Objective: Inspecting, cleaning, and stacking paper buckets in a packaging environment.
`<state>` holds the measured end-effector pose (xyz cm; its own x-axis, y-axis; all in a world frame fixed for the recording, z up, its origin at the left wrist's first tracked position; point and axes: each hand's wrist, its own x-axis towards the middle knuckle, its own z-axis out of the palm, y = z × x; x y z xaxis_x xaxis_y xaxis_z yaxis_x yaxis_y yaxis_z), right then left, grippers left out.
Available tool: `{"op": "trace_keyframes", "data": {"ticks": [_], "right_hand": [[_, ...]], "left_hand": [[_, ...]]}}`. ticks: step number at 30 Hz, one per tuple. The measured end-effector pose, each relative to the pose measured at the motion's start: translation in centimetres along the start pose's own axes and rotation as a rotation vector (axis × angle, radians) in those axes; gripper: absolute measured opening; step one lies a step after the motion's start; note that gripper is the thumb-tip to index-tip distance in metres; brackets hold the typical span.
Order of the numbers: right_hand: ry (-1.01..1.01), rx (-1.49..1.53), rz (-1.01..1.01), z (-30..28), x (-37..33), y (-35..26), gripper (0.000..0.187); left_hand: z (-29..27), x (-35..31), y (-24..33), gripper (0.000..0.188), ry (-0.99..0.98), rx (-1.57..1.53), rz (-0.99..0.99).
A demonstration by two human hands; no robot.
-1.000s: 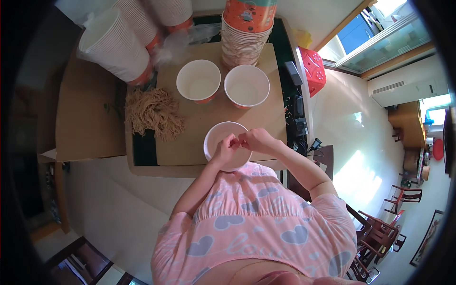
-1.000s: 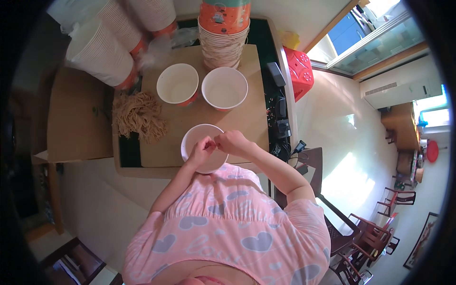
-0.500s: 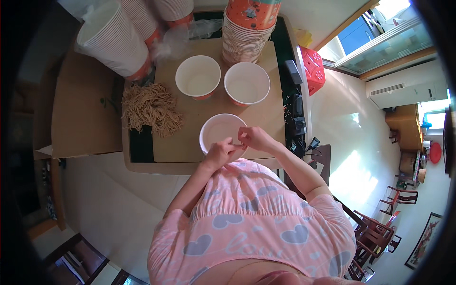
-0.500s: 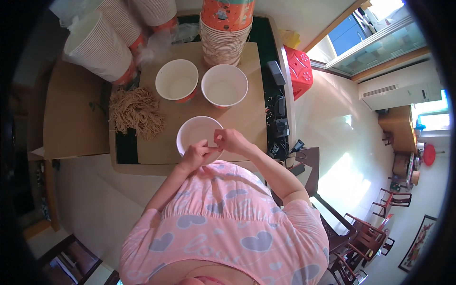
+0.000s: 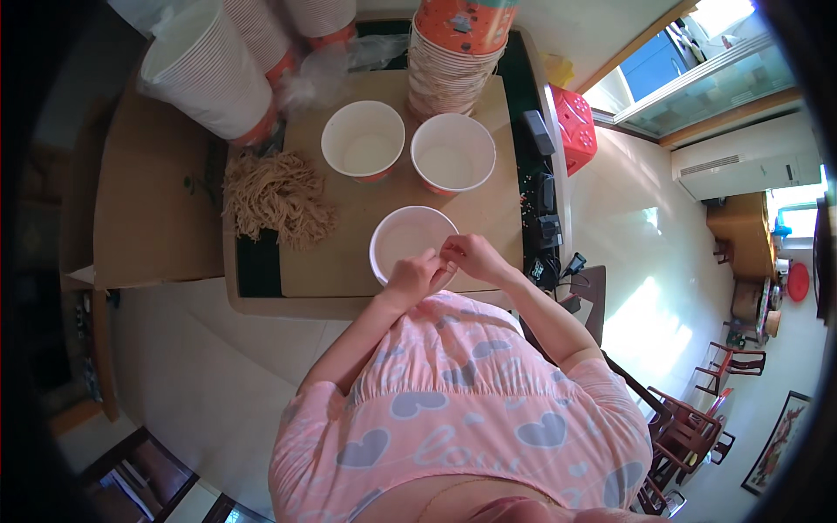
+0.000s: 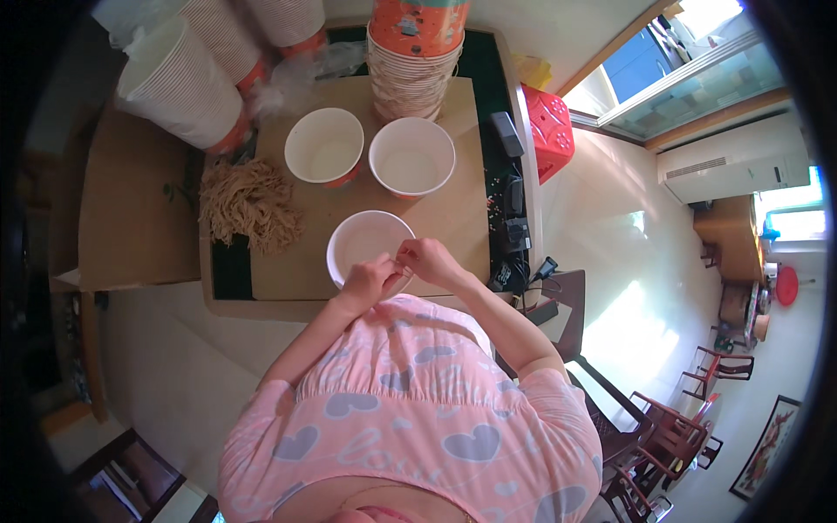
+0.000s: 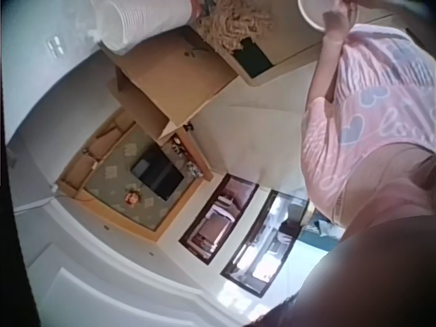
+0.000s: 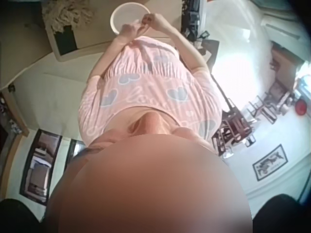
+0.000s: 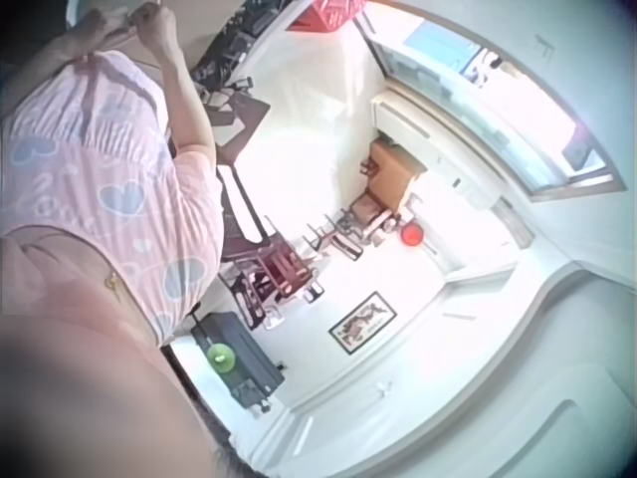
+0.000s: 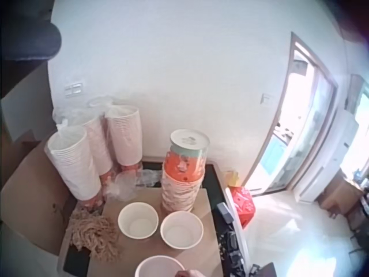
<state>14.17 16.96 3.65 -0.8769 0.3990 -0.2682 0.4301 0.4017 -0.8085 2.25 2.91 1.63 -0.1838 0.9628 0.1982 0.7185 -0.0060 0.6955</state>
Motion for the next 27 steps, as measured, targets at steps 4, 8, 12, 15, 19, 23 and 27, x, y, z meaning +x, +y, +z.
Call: {"op": "trace_keyframes", "data": {"ticks": [4,8,12,15,19,23,27], "right_hand": [[0.087,-0.003,0.002,-0.1,-1.4,-1.3,0.013],[0.242,0.014,-0.139,0.9,-2.5,-1.0,0.009],[0.404,0.119,-0.067,2.2,-3.2,-0.6,0.010],[0.489,0.222,-0.025,3.6,-3.5,-0.2,0.010],[0.510,0.287,-0.032,4.4,-3.3,-0.2,0.013],[0.516,0.254,-0.093,4.2,-3.4,-0.6,0.014],[0.520,0.201,-0.144,4.1,-3.5,-0.3,0.015]], "left_hand": [[-0.5,0.4,0.9,0.009,0.034,-0.075,-0.019],[1.5,0.0,-0.4,0.011,0.047,-0.587,-0.372],[0.7,0.7,-1.3,0.013,-0.214,-1.269,-0.918],[0.7,1.0,-1.3,0.012,-0.176,-1.475,-1.016],[1.1,0.7,-2.2,0.013,-0.209,-1.569,-1.038],[0.8,0.9,-1.9,0.011,-0.136,-1.572,-1.097],[0.1,1.2,-1.1,0.009,-0.144,-1.540,-1.065]]}}
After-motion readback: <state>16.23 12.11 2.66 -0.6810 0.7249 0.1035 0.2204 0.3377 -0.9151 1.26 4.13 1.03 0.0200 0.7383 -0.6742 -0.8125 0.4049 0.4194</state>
